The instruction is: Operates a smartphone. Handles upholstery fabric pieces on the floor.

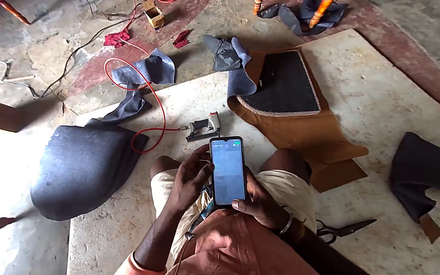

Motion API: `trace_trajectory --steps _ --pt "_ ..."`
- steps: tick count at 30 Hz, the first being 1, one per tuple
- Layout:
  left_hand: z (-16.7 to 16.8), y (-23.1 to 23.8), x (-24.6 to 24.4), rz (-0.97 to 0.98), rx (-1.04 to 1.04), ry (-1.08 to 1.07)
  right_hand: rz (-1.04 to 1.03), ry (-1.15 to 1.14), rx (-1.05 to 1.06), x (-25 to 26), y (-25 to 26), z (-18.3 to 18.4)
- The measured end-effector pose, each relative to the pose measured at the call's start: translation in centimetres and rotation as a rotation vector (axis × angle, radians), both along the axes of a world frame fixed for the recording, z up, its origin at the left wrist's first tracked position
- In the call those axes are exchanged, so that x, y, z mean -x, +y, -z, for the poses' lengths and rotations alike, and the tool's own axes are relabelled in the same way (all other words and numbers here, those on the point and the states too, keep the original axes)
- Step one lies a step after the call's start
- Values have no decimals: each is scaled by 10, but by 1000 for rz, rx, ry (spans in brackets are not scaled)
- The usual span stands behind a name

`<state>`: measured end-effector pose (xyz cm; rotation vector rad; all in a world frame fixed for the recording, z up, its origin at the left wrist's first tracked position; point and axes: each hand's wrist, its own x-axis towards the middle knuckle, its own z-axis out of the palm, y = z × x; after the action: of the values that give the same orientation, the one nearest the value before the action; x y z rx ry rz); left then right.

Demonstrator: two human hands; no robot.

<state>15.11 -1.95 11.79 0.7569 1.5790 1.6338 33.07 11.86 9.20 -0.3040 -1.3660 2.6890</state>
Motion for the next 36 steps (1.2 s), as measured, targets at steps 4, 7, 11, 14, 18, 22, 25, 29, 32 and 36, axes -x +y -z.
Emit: trace_trajectory --steps 4,7,11,14,18,22,25,29,32,36 --pt "5 -5 -4 14 6 -32 -5 8 28 0 0 1" --pt "6 -7 -7 20 -4 -27 -9 8 30 0 1 2" --pt "7 -9 -9 32 -9 -49 -1 -5 18 -1 1 3" --pt "10 -10 -10 60 -14 -64 12 -19 24 -1 0 2" --pt "13 -10 -12 67 -18 -74 12 -27 49 -2 0 2" --pt "14 -10 -13 65 -18 -71 7 -41 57 -2 0 1" --pt "13 -11 -13 65 -24 -73 9 -51 56 -1 0 1" --pt "15 -11 -13 69 -28 -72 3 -35 54 -1 0 2" --pt "16 -11 -13 66 -24 -82 6 -47 65 -1 -1 2" --pt "17 -10 -12 72 -15 -79 4 -59 69 -1 0 1"
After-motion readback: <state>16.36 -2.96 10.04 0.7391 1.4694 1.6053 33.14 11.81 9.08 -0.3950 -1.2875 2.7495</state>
